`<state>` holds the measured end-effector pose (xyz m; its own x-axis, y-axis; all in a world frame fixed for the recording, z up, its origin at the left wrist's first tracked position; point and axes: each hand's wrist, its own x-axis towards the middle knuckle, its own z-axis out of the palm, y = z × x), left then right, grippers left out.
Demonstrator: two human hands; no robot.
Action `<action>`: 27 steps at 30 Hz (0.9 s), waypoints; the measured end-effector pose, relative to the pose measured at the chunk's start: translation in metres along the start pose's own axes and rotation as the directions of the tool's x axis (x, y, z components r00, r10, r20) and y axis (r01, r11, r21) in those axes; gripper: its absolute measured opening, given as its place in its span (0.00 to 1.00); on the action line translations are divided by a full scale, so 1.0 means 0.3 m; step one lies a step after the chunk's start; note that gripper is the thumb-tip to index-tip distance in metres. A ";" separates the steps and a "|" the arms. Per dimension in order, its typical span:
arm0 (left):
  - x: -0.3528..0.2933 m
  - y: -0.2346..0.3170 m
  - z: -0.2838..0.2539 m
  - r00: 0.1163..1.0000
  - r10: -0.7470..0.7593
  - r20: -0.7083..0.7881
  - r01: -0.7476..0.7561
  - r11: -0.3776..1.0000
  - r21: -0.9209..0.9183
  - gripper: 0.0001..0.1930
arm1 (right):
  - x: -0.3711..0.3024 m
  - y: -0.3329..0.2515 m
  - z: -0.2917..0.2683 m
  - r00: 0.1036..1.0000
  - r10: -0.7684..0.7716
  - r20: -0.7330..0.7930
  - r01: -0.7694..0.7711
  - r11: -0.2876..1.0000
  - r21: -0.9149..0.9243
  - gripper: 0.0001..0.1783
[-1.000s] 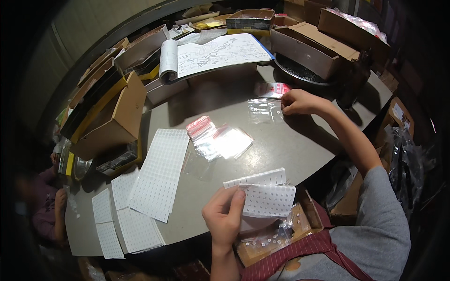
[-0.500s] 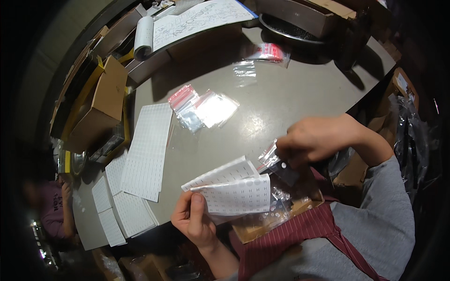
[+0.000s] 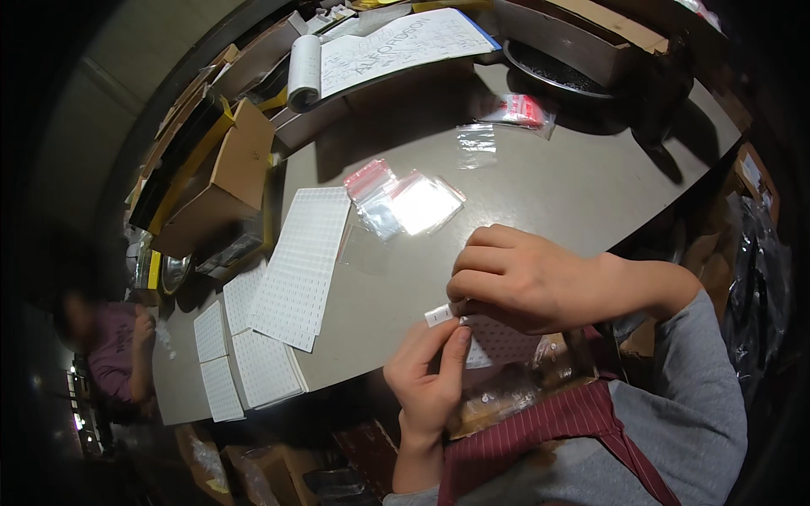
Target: The person repeatedly picks small round objects from a box and places them into small clear plastic bags. They then fold the bags and set them on the table. The person also handles sheets of adhesive labels, peeling and applying them to the bags.
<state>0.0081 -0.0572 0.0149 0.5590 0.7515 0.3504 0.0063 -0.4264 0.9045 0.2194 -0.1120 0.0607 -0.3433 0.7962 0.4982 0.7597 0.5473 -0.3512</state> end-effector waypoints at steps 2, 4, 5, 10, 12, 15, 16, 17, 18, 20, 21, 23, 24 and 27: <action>0.007 0.002 0.001 0.999 0.037 -0.016 -0.037 0.999 0.016 0.07 | -0.003 0.006 0.001 1.000 0.016 0.013 -0.016 1.000 0.019 0.16; 0.015 0.000 0.004 0.998 0.056 -0.023 -0.055 0.998 0.023 0.06 | -0.010 0.012 0.006 1.000 0.019 0.003 -0.019 1.000 0.015 0.16; 0.018 -0.003 0.006 0.998 0.064 -0.025 -0.064 0.998 0.024 0.06 | -0.015 0.015 0.013 1.000 0.014 -0.014 -0.014 1.000 0.002 0.16; 0.040 -0.011 0.017 0.999 0.032 -0.026 -0.032 0.999 -0.008 0.06 | -0.027 0.033 0.033 0.995 -0.029 -0.093 0.019 0.994 -0.107 0.16; 0.050 -0.017 0.016 1.000 -0.012 -0.015 0.011 0.998 -0.056 0.06 | -0.019 0.041 0.031 0.995 -0.022 -0.093 0.012 0.994 -0.105 0.17; 0.069 -0.026 0.019 0.993 -0.113 0.020 0.115 0.976 -0.187 0.07 | -0.001 0.054 0.030 0.995 -0.014 -0.100 0.006 0.997 -0.076 0.18; 0.077 -0.022 0.014 0.988 -0.148 0.036 0.153 0.963 -0.221 0.07 | 0.005 0.062 0.027 0.997 0.016 -0.073 -0.017 1.000 -0.009 0.17; 0.086 -0.022 0.010 0.982 -0.183 0.055 0.190 0.949 -0.253 0.07 | 0.012 0.075 0.020 0.998 0.045 -0.044 -0.042 0.997 0.058 0.17; 0.094 -0.030 0.008 0.975 -0.215 0.046 0.220 0.940 -0.261 0.08 | 0.019 0.091 0.011 0.997 0.071 -0.014 -0.069 0.990 0.125 0.16; 0.102 -0.054 -0.008 0.958 -0.286 0.012 0.278 0.921 -0.272 0.08 | 0.053 0.138 -0.030 0.955 0.297 -0.024 -0.287 0.940 0.184 0.15; 0.104 -0.067 -0.018 0.959 -0.284 -0.002 0.273 0.924 -0.267 0.08 | 0.072 0.178 -0.059 0.914 0.404 -0.024 -0.390 0.896 0.214 0.14; 0.114 -0.082 -0.022 0.965 -0.262 -0.003 0.252 0.931 -0.263 0.07 | 0.062 0.395 -0.093 0.827 0.529 -0.191 -0.460 0.831 0.312 0.10; 0.116 -0.086 -0.022 0.967 -0.253 0.005 0.246 0.933 -0.262 0.08 | 0.071 0.473 -0.140 0.816 0.553 -0.168 -0.535 0.833 0.142 0.09; 0.125 -0.087 -0.017 0.973 -0.229 0.022 0.227 0.938 -0.264 0.08 | 0.058 0.617 -0.177 0.774 0.630 -0.061 -0.619 0.734 -0.279 0.07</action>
<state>0.0247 -0.0155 0.0056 0.5609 0.8179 0.1283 -0.0860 -0.0966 0.9916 0.3835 -0.0105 0.0462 0.2464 0.9454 0.2134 0.9242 -0.1630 -0.3453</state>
